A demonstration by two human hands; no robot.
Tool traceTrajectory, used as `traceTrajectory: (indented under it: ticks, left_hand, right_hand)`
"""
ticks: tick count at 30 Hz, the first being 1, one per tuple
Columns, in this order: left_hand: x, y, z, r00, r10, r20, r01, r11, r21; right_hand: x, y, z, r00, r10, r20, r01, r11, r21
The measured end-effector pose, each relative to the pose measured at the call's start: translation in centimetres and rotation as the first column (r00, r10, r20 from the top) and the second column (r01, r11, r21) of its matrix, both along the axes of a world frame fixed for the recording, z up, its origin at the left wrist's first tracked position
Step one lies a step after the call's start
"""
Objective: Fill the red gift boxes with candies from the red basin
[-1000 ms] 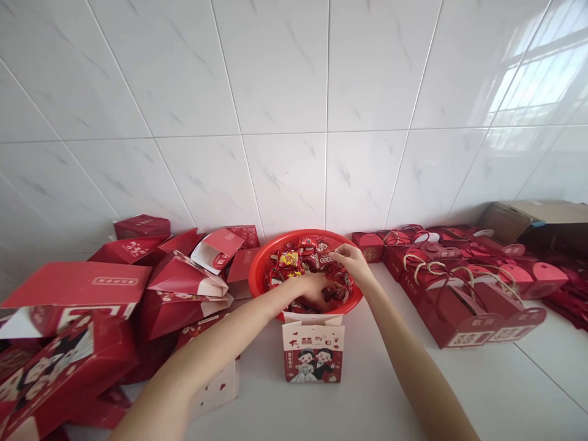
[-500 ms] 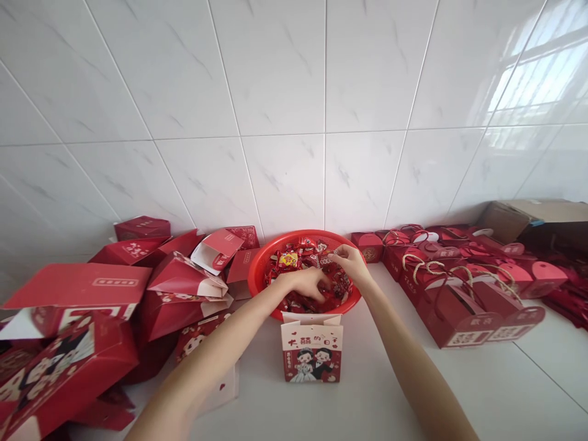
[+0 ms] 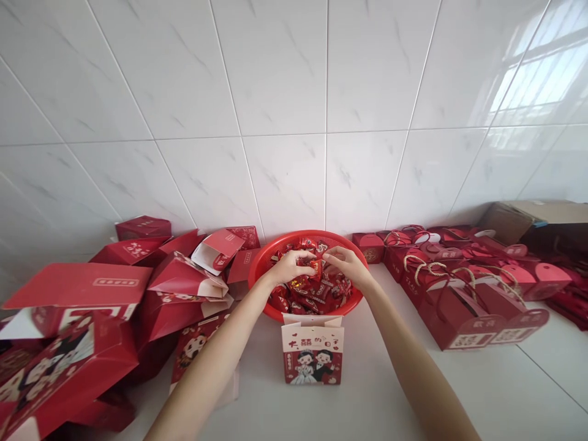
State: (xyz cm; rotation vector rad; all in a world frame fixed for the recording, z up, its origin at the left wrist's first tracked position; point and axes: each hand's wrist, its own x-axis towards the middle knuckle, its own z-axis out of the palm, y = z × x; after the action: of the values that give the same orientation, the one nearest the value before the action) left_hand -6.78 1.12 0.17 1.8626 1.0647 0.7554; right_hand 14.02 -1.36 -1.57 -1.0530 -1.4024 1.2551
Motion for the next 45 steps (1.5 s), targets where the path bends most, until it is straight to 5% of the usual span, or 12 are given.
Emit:
traceTrajectory:
  ticks: [16,32,45]
  left_hand:
    - [0.24,0.24,-0.54,0.998,0.012,0.058,-0.019,0.993,0.113]
    - [0.17,0.21,-0.68,0.998,0.015,-0.065,-0.001,0.976,0.216]
    - [0.53,-0.10,-0.83,0.989,-0.077,-0.126,0.097,0.981,0.166]
  right_hand:
    - [0.24,-0.01,0.15,0.993,0.013,-0.121,-0.014,1.000,-0.006]
    - [0.25,-0.35,0.43,0.977,0.081,-0.198,-0.097,0.993,-0.073]
    - [0.37,-0.30,0.15,0.992,0.117,-0.050,-0.120,0.992,-0.045]
